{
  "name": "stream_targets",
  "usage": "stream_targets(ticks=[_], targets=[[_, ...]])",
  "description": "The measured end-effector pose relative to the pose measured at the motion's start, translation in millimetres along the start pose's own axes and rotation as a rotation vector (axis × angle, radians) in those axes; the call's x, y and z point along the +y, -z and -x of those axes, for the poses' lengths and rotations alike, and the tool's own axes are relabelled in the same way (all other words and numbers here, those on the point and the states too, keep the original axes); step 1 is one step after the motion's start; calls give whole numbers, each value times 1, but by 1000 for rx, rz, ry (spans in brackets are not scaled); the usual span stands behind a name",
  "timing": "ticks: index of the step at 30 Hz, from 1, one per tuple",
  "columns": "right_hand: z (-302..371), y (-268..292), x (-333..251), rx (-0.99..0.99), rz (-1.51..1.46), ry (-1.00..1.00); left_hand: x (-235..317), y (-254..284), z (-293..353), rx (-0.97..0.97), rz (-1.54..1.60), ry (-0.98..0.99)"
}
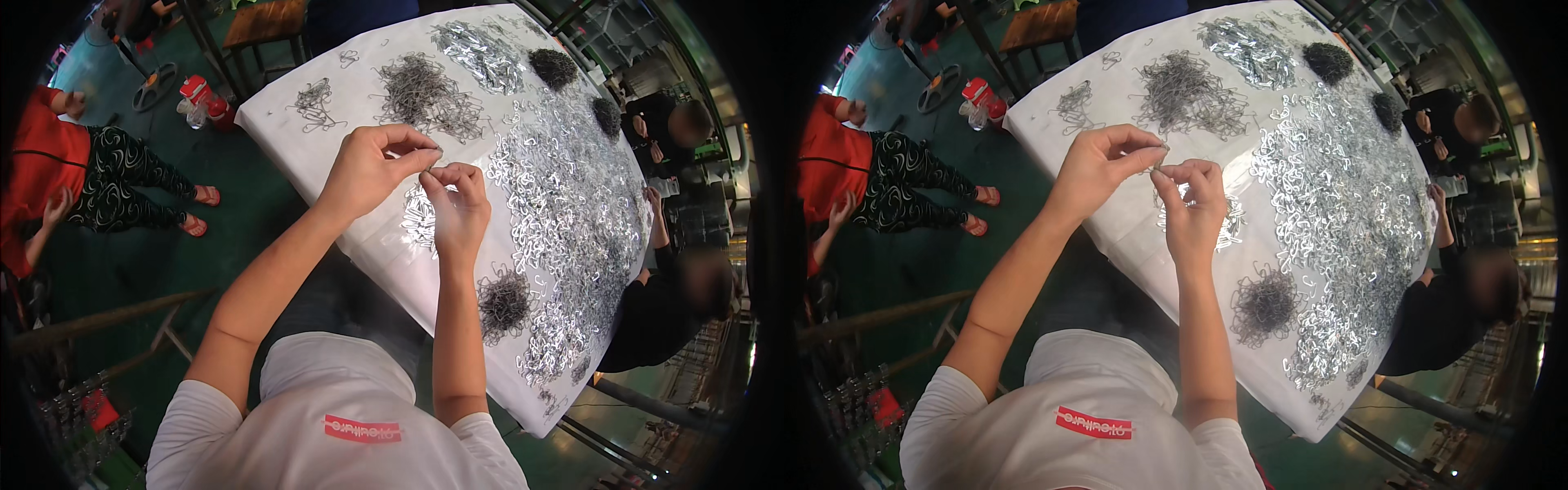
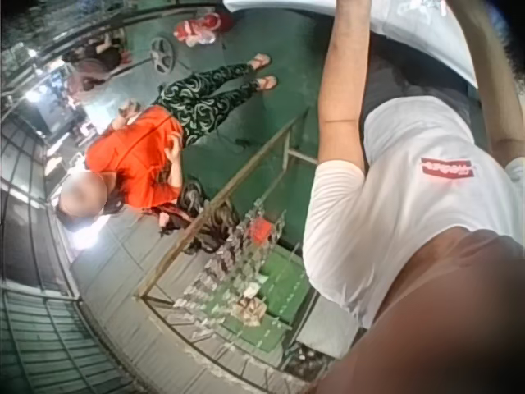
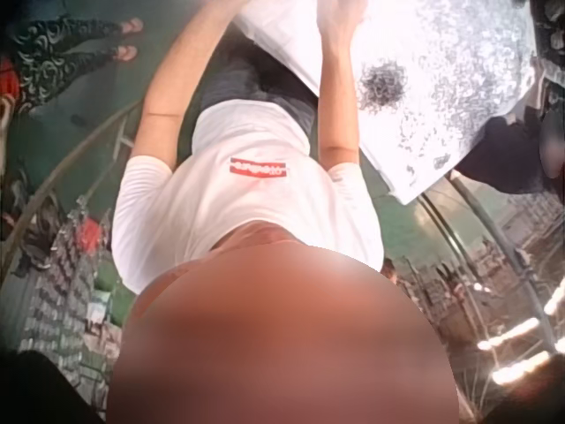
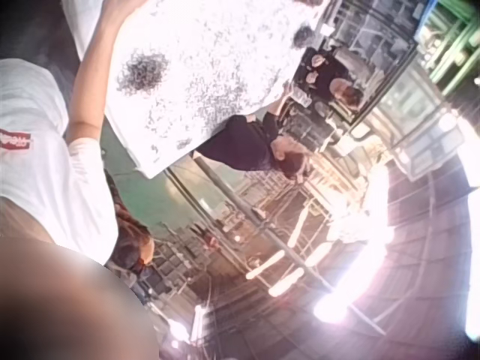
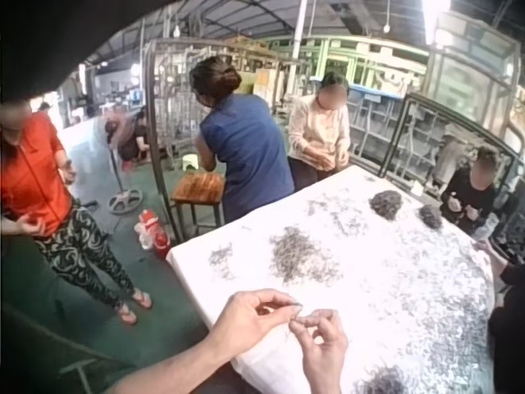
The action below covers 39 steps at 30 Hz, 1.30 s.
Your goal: The person sits at a table and repeatedly picks up small metal hooks and S-shaped clips, linking them together by hand. The person then hangs the assembled chains onto a nearby metal rack. The process is repeated continuously with other workers visible in the background.
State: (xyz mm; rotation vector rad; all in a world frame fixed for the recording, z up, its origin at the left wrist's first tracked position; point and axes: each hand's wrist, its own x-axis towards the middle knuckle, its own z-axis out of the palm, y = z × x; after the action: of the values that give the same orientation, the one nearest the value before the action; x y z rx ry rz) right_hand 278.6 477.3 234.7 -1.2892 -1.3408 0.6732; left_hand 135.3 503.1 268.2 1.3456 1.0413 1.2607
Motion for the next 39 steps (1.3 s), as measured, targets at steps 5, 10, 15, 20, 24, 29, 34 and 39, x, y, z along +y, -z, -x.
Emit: stream_targets(ticks=[5, 10, 15, 20, 24, 29, 34, 39], targets=[[-22, -8, 34, -177, -73, -90, -1, 17, -5, 81, -64, -127], [-46, -28, 91, -501, 510, -32, 5, 43, -3, 138, -90, -127], [-55, -52, 125, -601, 841, 228, 9, 58, 1, 171, -134, -94], [-54, -38, 103, -636, 215, -281, 8, 57, 11, 173, -69, 0], [-36, -16, 43, -512, -468, -511, 6, 49, 18, 178, -99, -17], [-10, -10, -28, -304, -654, -297, 12, 33, 30, 163, -148, -83], [-3, -6, -54, -192, -707, -262, 18, 18, 37, 162, -192, -182], [-1, -1, -56, -102, -714, -275, 23, 3, 40, 174, -261, -270]])
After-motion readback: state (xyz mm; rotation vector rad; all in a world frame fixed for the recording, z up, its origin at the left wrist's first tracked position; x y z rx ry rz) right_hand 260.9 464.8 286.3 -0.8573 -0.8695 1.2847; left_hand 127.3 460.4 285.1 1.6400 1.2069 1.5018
